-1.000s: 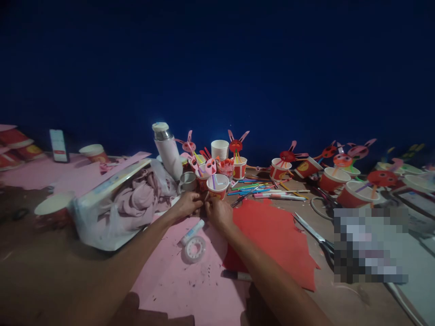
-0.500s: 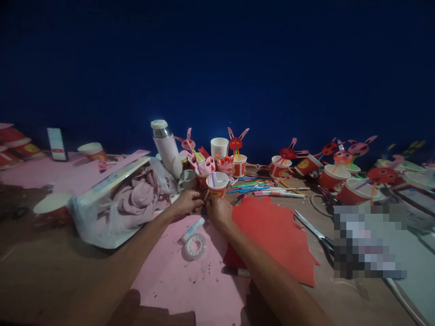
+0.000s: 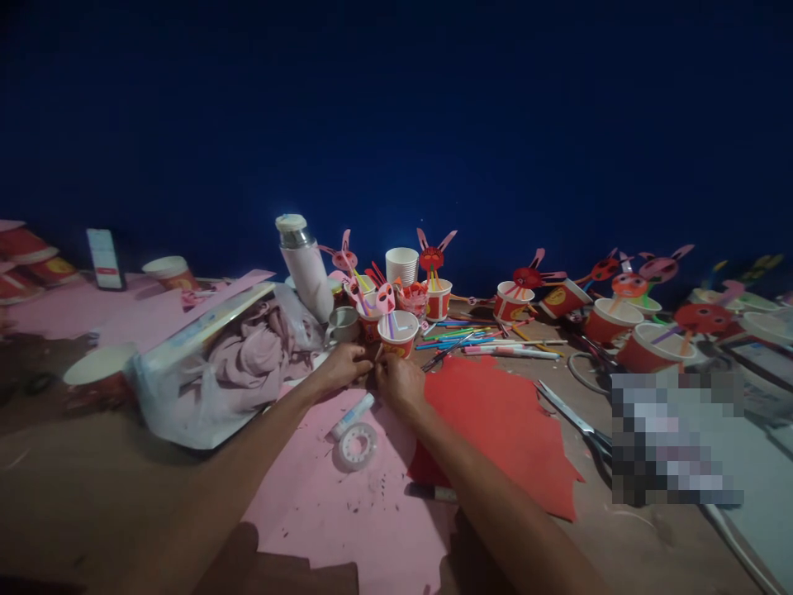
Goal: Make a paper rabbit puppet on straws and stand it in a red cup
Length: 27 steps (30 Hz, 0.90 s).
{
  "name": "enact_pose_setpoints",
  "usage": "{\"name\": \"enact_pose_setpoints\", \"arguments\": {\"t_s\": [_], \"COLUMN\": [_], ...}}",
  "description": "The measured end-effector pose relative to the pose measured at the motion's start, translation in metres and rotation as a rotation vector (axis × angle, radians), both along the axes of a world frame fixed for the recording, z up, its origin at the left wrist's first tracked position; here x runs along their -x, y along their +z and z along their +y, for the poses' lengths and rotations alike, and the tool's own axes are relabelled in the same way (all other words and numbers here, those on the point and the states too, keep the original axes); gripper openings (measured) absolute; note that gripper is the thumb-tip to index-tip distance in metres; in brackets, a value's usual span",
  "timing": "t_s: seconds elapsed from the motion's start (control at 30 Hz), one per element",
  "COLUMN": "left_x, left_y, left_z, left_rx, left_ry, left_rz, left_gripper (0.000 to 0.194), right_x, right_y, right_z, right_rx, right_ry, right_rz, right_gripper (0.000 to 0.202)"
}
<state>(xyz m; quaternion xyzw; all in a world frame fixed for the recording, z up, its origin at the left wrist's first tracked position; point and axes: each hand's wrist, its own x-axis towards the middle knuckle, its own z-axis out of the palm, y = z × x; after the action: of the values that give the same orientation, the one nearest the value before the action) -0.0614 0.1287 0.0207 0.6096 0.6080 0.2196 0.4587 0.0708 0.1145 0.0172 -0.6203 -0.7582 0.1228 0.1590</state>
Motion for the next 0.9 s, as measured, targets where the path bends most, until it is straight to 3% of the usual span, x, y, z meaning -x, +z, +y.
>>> {"name": "enact_pose_setpoints", "arguments": {"t_s": [0.3, 0.9], "left_x": [0.0059, 0.0038], "left_y": [0.0039, -0.0009], "left_z": [-0.0009, 0.0007], "left_rx": [0.034, 0.043], "left_ry": [-0.046, -0.008], "left_rz": [-0.037, -0.072], "left_gripper": [0.024, 0.025], "right_x": [0.0002, 0.0005], "right_y": [0.0012, 0.0001], "right_z": [-0.0008, -0.0013], "right_rx": [0.007, 0.005], "right_ry": [-0.010, -0.014], "right_rz": [-0.010, -0.024], "right_gripper": [0.024, 0.026]}}
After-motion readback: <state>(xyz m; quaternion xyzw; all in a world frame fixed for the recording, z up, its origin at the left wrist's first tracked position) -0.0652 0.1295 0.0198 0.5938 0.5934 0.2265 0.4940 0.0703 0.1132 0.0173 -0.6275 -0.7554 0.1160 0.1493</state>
